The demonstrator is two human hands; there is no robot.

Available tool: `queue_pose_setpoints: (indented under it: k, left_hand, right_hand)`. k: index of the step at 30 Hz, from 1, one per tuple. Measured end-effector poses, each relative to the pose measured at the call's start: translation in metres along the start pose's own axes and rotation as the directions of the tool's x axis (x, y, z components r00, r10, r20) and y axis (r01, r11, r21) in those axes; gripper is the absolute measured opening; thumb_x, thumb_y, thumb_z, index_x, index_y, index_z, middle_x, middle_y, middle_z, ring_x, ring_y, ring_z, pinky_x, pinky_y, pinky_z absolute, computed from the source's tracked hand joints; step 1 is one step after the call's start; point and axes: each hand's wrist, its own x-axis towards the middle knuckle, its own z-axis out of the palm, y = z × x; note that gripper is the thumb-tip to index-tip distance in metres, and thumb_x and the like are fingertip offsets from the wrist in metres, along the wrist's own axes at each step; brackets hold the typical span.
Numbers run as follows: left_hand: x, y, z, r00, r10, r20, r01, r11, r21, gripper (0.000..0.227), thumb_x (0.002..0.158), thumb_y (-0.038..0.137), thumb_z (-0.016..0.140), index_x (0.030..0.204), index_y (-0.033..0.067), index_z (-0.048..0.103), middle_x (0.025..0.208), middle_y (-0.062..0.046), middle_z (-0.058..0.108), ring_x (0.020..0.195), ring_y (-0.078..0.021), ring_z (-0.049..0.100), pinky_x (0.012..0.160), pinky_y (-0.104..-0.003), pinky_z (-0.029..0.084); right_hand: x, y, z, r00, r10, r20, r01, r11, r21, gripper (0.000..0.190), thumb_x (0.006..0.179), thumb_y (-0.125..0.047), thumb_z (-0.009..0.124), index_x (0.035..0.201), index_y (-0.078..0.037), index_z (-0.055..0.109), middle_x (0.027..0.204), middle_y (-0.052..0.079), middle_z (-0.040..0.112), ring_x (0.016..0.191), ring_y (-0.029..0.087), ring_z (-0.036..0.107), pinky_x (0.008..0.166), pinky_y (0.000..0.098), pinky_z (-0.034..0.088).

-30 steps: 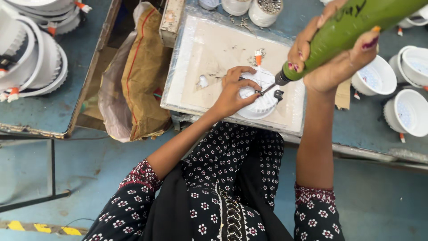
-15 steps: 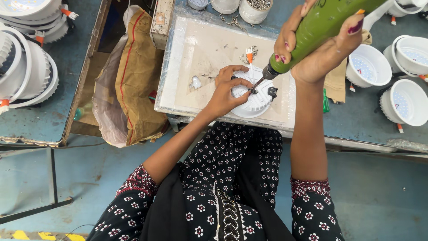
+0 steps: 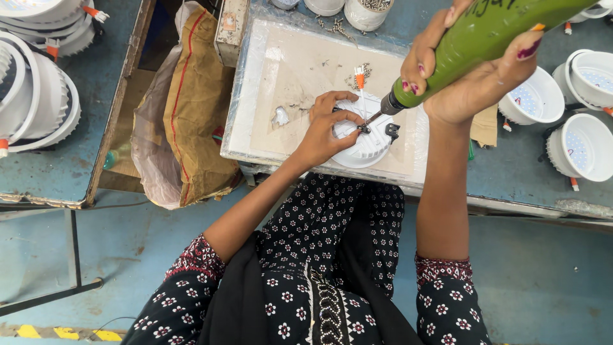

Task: The person uses a green power drill to screw components into white LED light fixtures. They handle multiple fixtures, inserting screws and tightening them, then inspect the interior LED array before moving to the next unit.

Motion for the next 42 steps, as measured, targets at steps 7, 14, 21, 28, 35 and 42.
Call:
queue_pose_setpoints:
  k: [7,14,21,28,35,42]
  left_hand:
    - [0.0,-0.001,-0.001,1.0,-0.014,0.009,0.014,1.0,-0.011,0.019,0.077,0.016,0.082,0.096,0.0172,0.078,0.143,-0.002,0.054,0.143,-0.0285,0.036,0.119,-0.048,0.021]
    - [0.001,-0.001,0.0,1.0,-0.025,0.014,0.025,0.999,-0.027,0.019,0.077,0.016,0.081,0.096,0.0187,0.078,0.143,-0.001,0.054,0.144,-0.0282,0.036,0.12,-0.048,0.021]
    - [0.002,-0.001,-0.001,0.999,-0.031,0.016,0.032,0.999,-0.02,0.02,0.076,0.018,0.084,0.096,0.0188,0.079,0.143,-0.001,0.054,0.144,-0.029,0.035,0.119,-0.049,0.021]
    - [0.003,0.0,0.0,0.999,-0.04,0.013,0.04,0.999,-0.003,0.02,0.076,0.023,0.087,0.093,0.0181,0.08,0.143,-0.002,0.055,0.143,-0.0287,0.036,0.119,-0.048,0.023]
    - [0.004,0.004,0.0,0.998,-0.056,0.003,0.055,0.997,0.048,0.017,0.076,0.024,0.087,0.091,0.018,0.081,0.14,-0.001,0.056,0.141,-0.0269,0.038,0.116,-0.046,0.023]
    - [0.009,0.005,-0.004,0.997,-0.046,-0.06,0.046,0.999,-0.003,0.017,0.081,0.018,0.085,0.097,0.0158,0.078,0.125,-0.002,0.066,0.124,-0.0229,0.051,0.105,-0.04,0.035]
  right_hand:
    - [0.003,-0.003,0.006,1.0,-0.006,0.002,0.006,1.0,-0.027,0.075,0.105,-0.069,0.029,0.111,0.004,0.044,0.065,0.024,0.042,0.038,0.028,0.035,0.041,0.0361,0.033]
    - [0.005,-0.01,0.013,0.998,0.034,0.061,-0.02,0.975,-0.221,0.087,0.1,-0.081,0.026,0.106,0.004,0.04,0.059,0.02,0.038,0.033,0.025,0.032,0.038,0.035,0.032]
    - [-0.012,0.007,0.001,0.999,0.009,-0.042,-0.009,1.0,-0.003,0.061,0.107,-0.062,0.041,0.12,-0.004,0.046,0.075,0.015,0.049,0.047,0.022,0.039,0.044,0.032,0.037]
    - [-0.026,0.04,0.002,0.914,-0.059,-0.401,-0.028,0.977,-0.209,0.05,0.111,0.014,0.065,0.141,-0.004,0.029,0.114,0.017,0.056,0.07,0.02,0.055,0.061,0.0353,0.049]
    - [-0.007,0.02,0.019,0.948,-0.001,-0.319,-0.042,0.991,-0.126,0.035,0.111,0.008,0.064,0.127,-0.003,0.034,0.094,0.016,0.057,0.057,0.021,0.054,0.051,0.0355,0.048]
    - [0.031,-0.002,0.003,0.996,0.022,-0.086,-0.028,0.997,-0.071,0.018,0.109,-0.013,0.062,0.106,-0.002,0.048,0.081,0.012,0.058,0.057,0.023,0.056,0.056,0.0362,0.049]
